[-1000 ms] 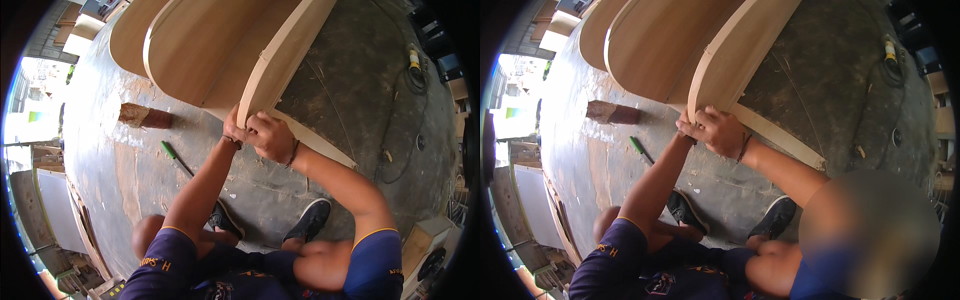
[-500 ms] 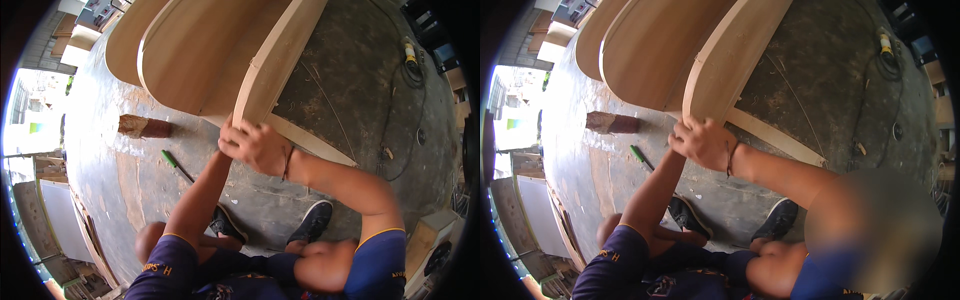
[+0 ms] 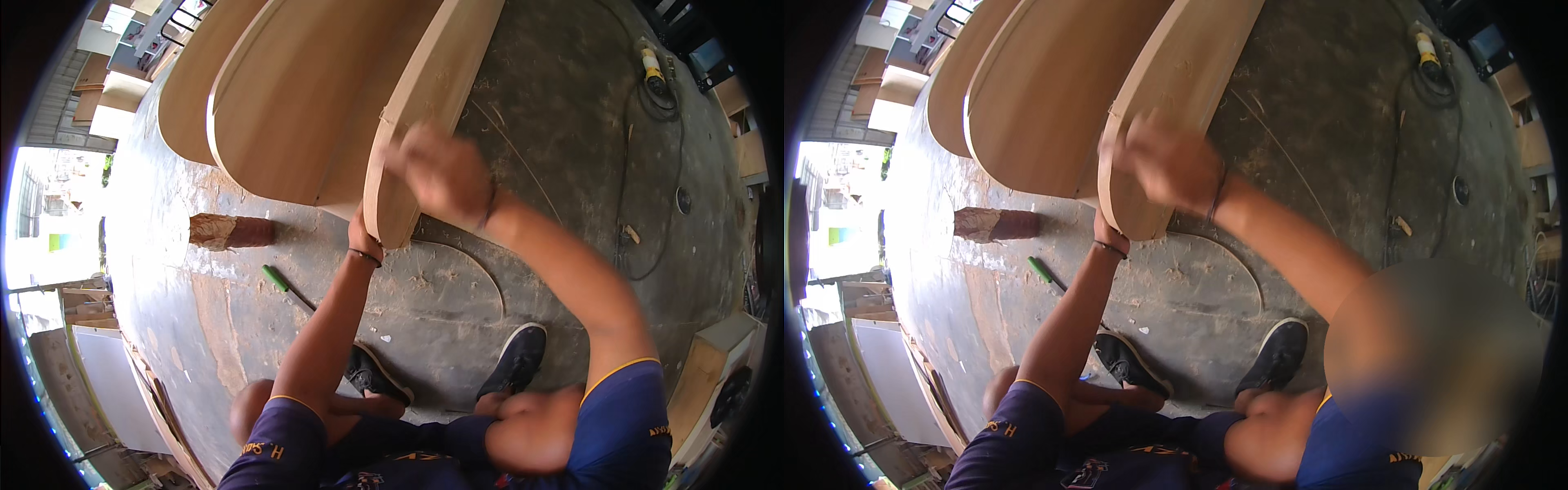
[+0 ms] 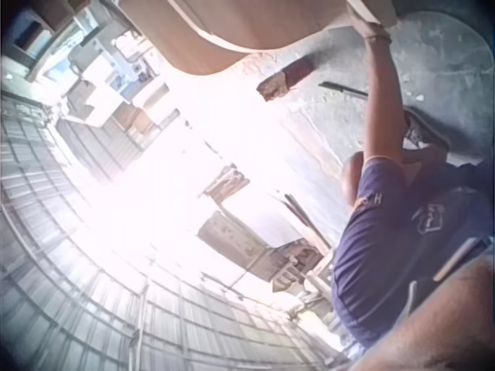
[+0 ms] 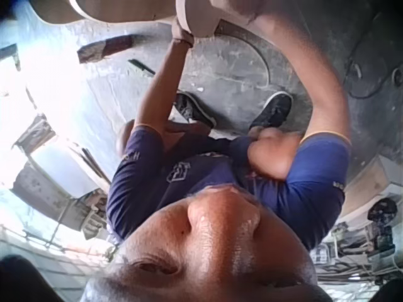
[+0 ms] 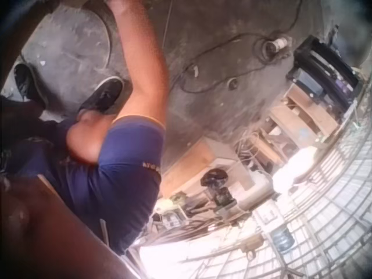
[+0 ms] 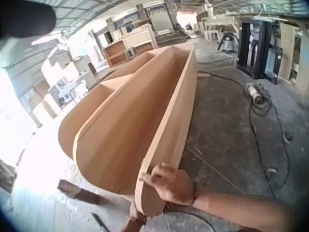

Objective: The person scrapes the edges of a wooden shelf unit using a small blade to trim excess material along the seams.

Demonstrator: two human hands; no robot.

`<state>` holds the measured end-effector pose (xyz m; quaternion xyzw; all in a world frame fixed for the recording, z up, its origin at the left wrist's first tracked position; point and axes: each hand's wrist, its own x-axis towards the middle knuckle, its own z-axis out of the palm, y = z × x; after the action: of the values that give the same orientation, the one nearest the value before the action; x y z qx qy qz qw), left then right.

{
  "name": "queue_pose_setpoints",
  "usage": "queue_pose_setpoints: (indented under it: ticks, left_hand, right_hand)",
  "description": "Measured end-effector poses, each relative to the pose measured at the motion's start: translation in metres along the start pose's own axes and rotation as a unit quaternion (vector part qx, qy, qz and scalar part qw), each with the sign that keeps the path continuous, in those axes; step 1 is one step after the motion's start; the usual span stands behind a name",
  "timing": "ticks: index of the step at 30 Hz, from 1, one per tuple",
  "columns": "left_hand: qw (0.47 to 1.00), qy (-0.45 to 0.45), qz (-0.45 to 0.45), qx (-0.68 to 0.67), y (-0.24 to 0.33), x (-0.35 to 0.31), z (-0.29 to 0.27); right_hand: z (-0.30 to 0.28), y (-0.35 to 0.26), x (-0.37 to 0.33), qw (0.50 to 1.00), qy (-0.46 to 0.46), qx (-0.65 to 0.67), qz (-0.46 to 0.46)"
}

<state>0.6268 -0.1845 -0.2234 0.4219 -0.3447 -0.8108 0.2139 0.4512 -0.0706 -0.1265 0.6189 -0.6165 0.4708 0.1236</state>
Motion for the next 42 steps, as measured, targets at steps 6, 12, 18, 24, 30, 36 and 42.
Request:
queue_pose_setpoints:
  ticks: [6, 12, 18, 24, 30, 36, 42]
  left_hand:
    - [0.998, 0.035, 0.011, 0.042, -0.008, 0.008, 0.002]
    - [0.999, 0.039, -0.003, 0.01, -0.001, -0.003, 0.005]
    - [0.999, 0.027, 0.012, 0.035, -0.007, 0.002, 0.007]
    - [0.987, -0.064, 0.108, 0.101, -0.02, 0.021, -0.037]
    - [0.999, 0.026, 0.0, 0.047, -0.007, -0.001, 0.012]
    - [0.999, 0.042, -0.032, -0.005, 0.003, -0.01, 0.019]
    - [0.999, -0.006, -0.003, 0.047, -0.001, -0.005, 0.017]
  right_hand:
    - [-0.007, 0.056, 0.03, 0.979, 0.156, -0.048, 0.119]
    - [0.005, 0.012, -0.002, 0.997, 0.044, -0.045, 0.045]
    - [-0.003, 0.051, 0.022, 0.98, 0.113, -0.128, 0.101]
    - [0.029, -0.063, -0.03, 0.993, -0.067, -0.052, -0.076]
    - [-0.037, 0.067, 0.053, 0.961, 0.047, -0.262, 0.07]
    - [-0.004, -0.064, 0.006, 0.963, -0.171, -0.206, -0.017]
    - [-0.021, -0.015, 0.029, 0.981, -0.053, -0.184, 0.015]
